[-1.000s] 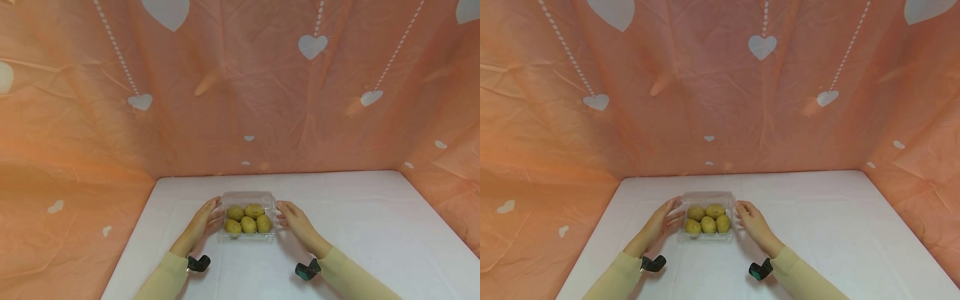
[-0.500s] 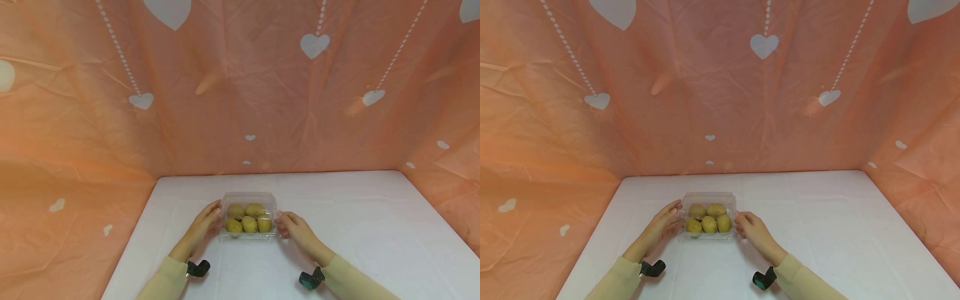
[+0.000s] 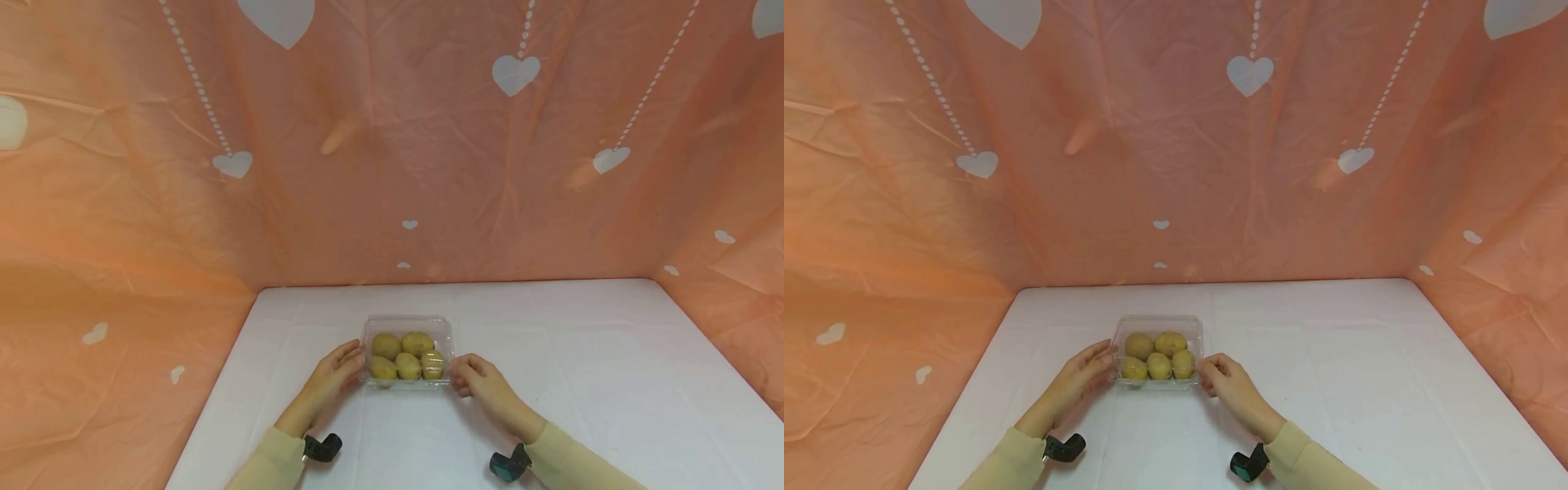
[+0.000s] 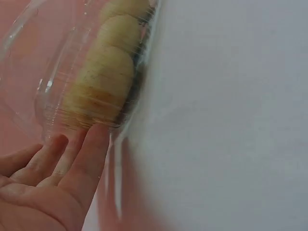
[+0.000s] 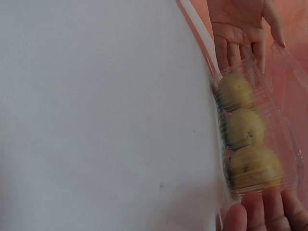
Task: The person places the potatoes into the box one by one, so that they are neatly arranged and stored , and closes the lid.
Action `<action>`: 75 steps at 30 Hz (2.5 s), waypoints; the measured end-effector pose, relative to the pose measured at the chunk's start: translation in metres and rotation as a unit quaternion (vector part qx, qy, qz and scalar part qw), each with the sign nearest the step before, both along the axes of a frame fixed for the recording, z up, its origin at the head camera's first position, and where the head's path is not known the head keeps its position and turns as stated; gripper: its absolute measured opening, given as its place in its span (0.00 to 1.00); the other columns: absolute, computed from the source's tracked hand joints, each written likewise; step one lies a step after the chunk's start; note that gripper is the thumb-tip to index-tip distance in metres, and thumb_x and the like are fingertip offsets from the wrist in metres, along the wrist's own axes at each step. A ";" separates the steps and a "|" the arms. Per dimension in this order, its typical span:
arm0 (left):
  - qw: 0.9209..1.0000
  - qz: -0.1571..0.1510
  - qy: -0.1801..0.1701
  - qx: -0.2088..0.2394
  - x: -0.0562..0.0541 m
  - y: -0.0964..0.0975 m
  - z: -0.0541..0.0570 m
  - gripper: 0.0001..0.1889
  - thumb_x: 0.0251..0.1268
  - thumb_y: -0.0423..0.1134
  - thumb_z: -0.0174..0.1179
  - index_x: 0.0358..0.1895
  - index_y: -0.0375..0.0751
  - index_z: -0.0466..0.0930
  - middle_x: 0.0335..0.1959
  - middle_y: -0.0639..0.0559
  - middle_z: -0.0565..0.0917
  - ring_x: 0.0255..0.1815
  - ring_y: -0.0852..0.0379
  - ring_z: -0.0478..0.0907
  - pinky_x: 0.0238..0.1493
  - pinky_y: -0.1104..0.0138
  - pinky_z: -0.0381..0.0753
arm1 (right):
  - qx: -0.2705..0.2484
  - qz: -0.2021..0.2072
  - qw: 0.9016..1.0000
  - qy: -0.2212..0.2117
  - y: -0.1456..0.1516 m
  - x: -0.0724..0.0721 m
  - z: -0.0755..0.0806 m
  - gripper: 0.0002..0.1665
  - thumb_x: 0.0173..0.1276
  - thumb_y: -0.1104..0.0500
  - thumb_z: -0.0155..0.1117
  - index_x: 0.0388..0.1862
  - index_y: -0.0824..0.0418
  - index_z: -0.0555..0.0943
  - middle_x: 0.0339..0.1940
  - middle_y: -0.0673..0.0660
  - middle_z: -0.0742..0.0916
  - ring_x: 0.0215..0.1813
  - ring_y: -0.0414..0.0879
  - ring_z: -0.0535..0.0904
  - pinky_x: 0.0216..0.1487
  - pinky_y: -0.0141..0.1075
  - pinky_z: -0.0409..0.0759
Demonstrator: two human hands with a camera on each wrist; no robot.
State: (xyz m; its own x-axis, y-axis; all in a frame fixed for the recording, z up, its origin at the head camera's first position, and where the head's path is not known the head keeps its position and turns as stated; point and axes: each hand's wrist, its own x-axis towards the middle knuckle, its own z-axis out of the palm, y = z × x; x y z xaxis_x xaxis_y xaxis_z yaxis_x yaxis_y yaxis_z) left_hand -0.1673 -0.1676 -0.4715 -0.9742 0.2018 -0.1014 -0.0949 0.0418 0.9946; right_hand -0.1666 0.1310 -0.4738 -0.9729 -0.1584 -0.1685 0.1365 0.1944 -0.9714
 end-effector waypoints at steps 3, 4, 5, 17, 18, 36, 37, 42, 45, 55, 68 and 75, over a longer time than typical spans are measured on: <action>1.000 -0.010 0.000 0.004 0.002 -0.001 -0.003 0.33 0.70 0.41 0.56 0.71 0.26 0.55 0.69 0.28 0.62 0.66 0.37 0.66 0.61 0.56 0.73 | 0.003 0.001 1.000 -0.001 0.000 0.000 -0.002 0.13 0.71 0.60 0.51 0.43 0.70 0.75 0.35 0.59 0.83 0.38 0.48 0.79 0.40 0.37 0.81; 1.000 -0.012 -0.002 0.006 0.002 -0.001 -0.004 0.34 0.70 0.41 0.56 0.71 0.25 0.55 0.69 0.28 0.62 0.66 0.36 0.66 0.61 0.56 0.73 | 0.003 0.002 1.000 0.000 0.000 0.001 -0.003 0.13 0.71 0.60 0.51 0.43 0.70 0.75 0.35 0.59 0.83 0.38 0.48 0.79 0.40 0.38 0.81; 1.000 -0.014 -0.001 0.009 0.003 -0.001 -0.005 0.34 0.70 0.41 0.57 0.70 0.25 0.55 0.69 0.27 0.62 0.66 0.36 0.66 0.61 0.56 0.73 | 0.003 0.004 1.000 0.002 0.000 0.001 -0.003 0.13 0.71 0.60 0.51 0.42 0.70 0.75 0.35 0.59 0.83 0.38 0.49 0.79 0.40 0.38 0.81; 0.999 -0.022 -0.005 0.024 0.008 -0.001 -0.018 0.30 0.69 0.36 0.57 0.68 0.23 0.59 0.69 0.30 0.63 0.69 0.37 0.62 0.61 0.61 0.73 | 0.032 0.024 0.999 0.017 -0.004 0.001 -0.008 0.11 0.68 0.61 0.55 0.35 0.70 0.79 0.31 0.57 0.83 0.36 0.47 0.77 0.37 0.36 0.80; 0.999 -0.021 -0.005 0.025 0.008 0.000 -0.018 0.30 0.69 0.35 0.57 0.68 0.23 0.59 0.69 0.30 0.63 0.69 0.37 0.62 0.61 0.61 0.73 | 0.034 0.024 0.999 0.018 -0.004 0.002 -0.008 0.12 0.68 0.61 0.55 0.35 0.70 0.79 0.31 0.56 0.83 0.36 0.47 0.77 0.37 0.35 0.80; 1.000 -0.020 0.007 0.008 0.010 0.003 -0.021 0.30 0.69 0.37 0.58 0.68 0.25 0.61 0.69 0.30 0.64 0.68 0.37 0.62 0.60 0.63 0.74 | 0.005 -0.002 1.000 -0.012 -0.004 -0.002 -0.010 0.11 0.69 0.61 0.55 0.34 0.69 0.80 0.30 0.57 0.84 0.37 0.46 0.76 0.37 0.34 0.76; 1.000 -0.020 0.008 0.006 0.010 0.003 -0.022 0.30 0.69 0.37 0.58 0.68 0.25 0.61 0.69 0.31 0.64 0.69 0.37 0.62 0.60 0.63 0.74 | 0.001 -0.001 1.000 -0.015 -0.004 -0.002 -0.010 0.12 0.69 0.61 0.55 0.34 0.70 0.80 0.31 0.58 0.84 0.37 0.47 0.76 0.37 0.34 0.76; 1.000 -0.012 0.002 0.005 0.009 0.002 -0.024 0.30 0.68 0.38 0.59 0.68 0.27 0.62 0.68 0.32 0.65 0.68 0.38 0.63 0.59 0.63 0.74 | -0.002 -0.005 1.000 -0.017 -0.005 -0.003 -0.014 0.12 0.69 0.62 0.54 0.35 0.71 0.79 0.31 0.57 0.84 0.38 0.47 0.76 0.37 0.35 0.75; 1.000 -0.006 -0.002 0.008 0.009 0.003 -0.023 0.29 0.68 0.38 0.58 0.68 0.27 0.62 0.68 0.32 0.65 0.67 0.39 0.65 0.59 0.63 0.74 | 0.000 -0.012 1.000 -0.018 -0.006 -0.003 -0.015 0.12 0.69 0.62 0.54 0.34 0.71 0.79 0.30 0.57 0.84 0.37 0.47 0.76 0.37 0.35 0.75; 1.000 0.017 -0.011 0.022 0.010 0.008 -0.020 0.27 0.68 0.33 0.57 0.67 0.26 0.64 0.67 0.31 0.66 0.67 0.40 0.65 0.59 0.60 0.75 | 0.009 -0.010 1.000 -0.022 -0.007 -0.003 -0.018 0.13 0.70 0.62 0.53 0.35 0.71 0.79 0.31 0.57 0.84 0.38 0.48 0.76 0.38 0.36 0.75; 0.998 0.037 -0.028 0.034 0.007 0.013 -0.023 0.25 0.65 0.31 0.57 0.64 0.27 0.67 0.65 0.33 0.70 0.63 0.45 0.69 0.57 0.62 0.75 | -0.019 -0.006 1.000 -0.024 -0.004 -0.003 -0.018 0.11 0.70 0.61 0.53 0.36 0.70 0.78 0.31 0.57 0.83 0.38 0.48 0.77 0.40 0.36 0.75; 0.998 0.035 -0.038 0.034 0.007 0.012 -0.024 0.25 0.66 0.32 0.57 0.65 0.29 0.66 0.67 0.34 0.67 0.68 0.43 0.63 0.58 0.61 0.75 | -0.027 -0.001 0.999 -0.031 -0.003 -0.002 -0.020 0.12 0.70 0.61 0.53 0.38 0.71 0.78 0.32 0.57 0.83 0.39 0.48 0.77 0.42 0.38 0.75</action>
State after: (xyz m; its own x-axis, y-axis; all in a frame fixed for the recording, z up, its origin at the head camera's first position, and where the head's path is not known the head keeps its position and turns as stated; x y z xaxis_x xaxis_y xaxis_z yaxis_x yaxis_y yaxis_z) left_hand -0.1598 -0.1557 -0.4956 -0.9762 0.1424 -0.1638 -0.1704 -0.0357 0.9847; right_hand -0.1690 0.1279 -0.4943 -0.9611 -0.1677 -0.2194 0.1966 0.1423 -0.9701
